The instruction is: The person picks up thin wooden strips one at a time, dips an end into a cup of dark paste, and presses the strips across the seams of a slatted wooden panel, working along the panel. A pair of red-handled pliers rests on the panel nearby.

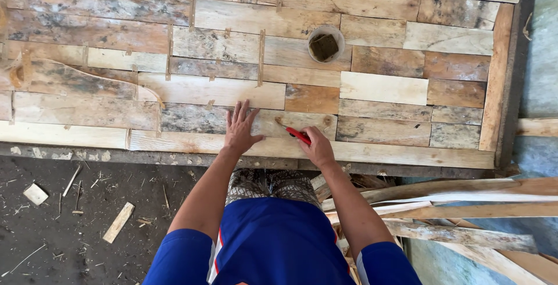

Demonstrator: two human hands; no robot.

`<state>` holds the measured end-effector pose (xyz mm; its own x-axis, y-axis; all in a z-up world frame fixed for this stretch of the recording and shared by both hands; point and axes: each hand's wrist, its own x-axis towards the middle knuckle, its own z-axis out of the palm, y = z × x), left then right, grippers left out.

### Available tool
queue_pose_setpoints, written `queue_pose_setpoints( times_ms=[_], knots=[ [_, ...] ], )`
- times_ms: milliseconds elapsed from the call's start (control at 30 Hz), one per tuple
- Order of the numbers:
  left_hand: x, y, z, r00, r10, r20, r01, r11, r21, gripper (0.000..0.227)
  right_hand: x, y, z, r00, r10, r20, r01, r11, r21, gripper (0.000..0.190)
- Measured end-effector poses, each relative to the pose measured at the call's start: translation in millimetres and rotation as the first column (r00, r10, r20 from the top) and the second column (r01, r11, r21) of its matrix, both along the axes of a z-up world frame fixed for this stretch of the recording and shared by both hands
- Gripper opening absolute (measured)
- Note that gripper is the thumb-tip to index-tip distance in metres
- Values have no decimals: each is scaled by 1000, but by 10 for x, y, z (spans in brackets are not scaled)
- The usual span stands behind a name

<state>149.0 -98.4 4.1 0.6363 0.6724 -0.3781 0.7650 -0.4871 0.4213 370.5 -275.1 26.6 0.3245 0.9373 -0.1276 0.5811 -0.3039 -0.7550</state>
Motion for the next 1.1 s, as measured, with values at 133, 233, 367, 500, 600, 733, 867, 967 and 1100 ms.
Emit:
queue_pose_setpoints(
  times_ms=[133,233,367,500,600,733,867,967,1100],
  knots=[
    [-3,-12,-23,1000,-5,-15,5,1000,13,106,-25,-8,-50,999,8,37,-8,1000,1,33],
    [5,-5,-16,1000,-7,-8,7,1000,12,107,-31,-23,-94,997,-1,72,2,1000,-18,36],
    [-6,-18,1,1000,5,4,-5,1000,2,107,-47,-25,-59,997,9,79,-8,1000,-16,36],
    [15,4,20,998,41,38,-41,999,-7,113,-10,0,-67,999,0,34,-2,999,37,34],
    [-38,6,-83,994,68,88,-67,998,-18,115,-16,0,-55,1000,3,-29,-3,1000,-16,33],
    [-55,29,-31,993,57,103,-55,998,-21,108,-25,32,-15,998,38,54,-37,999,-24,29],
    [-50,35,10,995,44,90,-41,999,-35,97,-11,46,-68,996,49,77,-43,996,-79,23],
    [-77,52,-23,990,57,129,-53,998,-30,89,-13,45,-75,995,48,83,-42,996,-74,23],
    [-183,78,-345,951,115,287,-126,992,20,64,-26,35,-54,997,37,71,-33,998,-55,23]
  ],
)
